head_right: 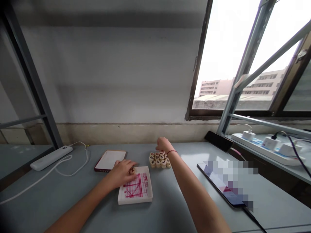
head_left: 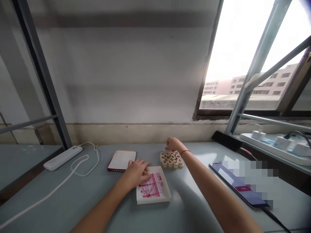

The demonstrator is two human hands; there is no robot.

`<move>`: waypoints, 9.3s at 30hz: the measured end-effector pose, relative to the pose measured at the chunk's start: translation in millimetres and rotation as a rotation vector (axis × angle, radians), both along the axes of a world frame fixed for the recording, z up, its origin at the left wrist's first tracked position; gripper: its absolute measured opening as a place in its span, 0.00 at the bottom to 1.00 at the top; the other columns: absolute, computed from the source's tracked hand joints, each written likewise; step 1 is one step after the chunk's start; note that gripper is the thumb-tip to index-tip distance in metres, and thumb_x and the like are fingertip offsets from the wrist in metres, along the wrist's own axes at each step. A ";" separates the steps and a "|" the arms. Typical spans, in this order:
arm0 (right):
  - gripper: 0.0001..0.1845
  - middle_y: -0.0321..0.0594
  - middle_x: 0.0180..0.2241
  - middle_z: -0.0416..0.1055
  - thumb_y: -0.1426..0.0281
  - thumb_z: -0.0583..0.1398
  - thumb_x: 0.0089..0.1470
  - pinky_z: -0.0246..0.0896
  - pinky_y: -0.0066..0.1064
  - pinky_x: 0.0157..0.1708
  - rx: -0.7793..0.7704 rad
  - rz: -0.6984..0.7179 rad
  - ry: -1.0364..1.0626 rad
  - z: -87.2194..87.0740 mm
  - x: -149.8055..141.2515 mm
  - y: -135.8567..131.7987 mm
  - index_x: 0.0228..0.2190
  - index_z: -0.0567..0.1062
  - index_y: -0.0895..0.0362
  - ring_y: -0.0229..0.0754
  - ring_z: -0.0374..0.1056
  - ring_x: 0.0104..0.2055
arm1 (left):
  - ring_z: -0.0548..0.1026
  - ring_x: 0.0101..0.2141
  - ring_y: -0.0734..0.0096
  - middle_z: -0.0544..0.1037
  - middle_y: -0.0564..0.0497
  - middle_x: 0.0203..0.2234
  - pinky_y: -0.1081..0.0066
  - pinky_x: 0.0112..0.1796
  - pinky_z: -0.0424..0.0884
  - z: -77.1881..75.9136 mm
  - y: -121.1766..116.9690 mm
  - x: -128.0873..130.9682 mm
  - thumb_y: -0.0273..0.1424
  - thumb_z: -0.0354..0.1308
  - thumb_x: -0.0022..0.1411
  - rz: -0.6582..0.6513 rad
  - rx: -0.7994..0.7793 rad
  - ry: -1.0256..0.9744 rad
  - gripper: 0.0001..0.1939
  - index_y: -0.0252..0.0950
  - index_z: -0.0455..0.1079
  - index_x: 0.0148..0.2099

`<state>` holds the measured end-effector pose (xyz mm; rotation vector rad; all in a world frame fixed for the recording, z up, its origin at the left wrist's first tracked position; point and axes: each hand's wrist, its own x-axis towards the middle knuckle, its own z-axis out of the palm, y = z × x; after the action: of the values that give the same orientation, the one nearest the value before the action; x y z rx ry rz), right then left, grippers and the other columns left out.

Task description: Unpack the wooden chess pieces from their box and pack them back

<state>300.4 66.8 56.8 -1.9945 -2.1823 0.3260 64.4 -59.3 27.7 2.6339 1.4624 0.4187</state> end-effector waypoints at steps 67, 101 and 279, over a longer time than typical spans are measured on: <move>0.20 0.57 0.37 0.73 0.77 0.61 0.38 0.63 0.31 0.32 0.008 -0.254 -0.038 -21.0 16.6 3.1 0.38 0.76 0.63 0.53 0.71 0.41 | 0.70 0.43 0.62 0.73 0.47 0.42 0.66 0.43 0.63 -2.3 -4.9 14.1 0.36 0.47 0.63 -0.122 -0.035 0.009 0.17 0.39 0.66 0.51; 0.10 0.35 0.25 0.69 0.66 0.59 0.48 0.61 0.28 0.30 0.070 0.302 0.803 -10.8 -13.7 -116.5 0.34 0.71 0.56 0.36 0.67 0.28 | 0.71 0.40 0.67 0.74 0.52 0.36 0.66 0.43 0.61 -2.7 -9.1 28.5 0.32 0.53 0.60 -0.216 0.107 -0.104 0.04 0.37 0.67 0.35; 0.09 0.38 0.31 0.72 0.65 0.55 0.54 0.44 0.25 0.24 0.206 0.564 0.020 -13.2 -71.0 -151.0 0.36 0.69 0.55 0.38 0.66 0.29 | 0.74 0.34 0.65 0.78 0.47 0.34 0.73 0.34 0.63 29.9 6.1 -30.2 0.35 0.43 0.60 -0.040 -0.225 0.013 0.18 0.38 0.74 0.38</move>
<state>229.4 -84.2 43.6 -1.2406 -2.6062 0.1747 34.2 -53.2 57.6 2.4873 1.3696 0.2187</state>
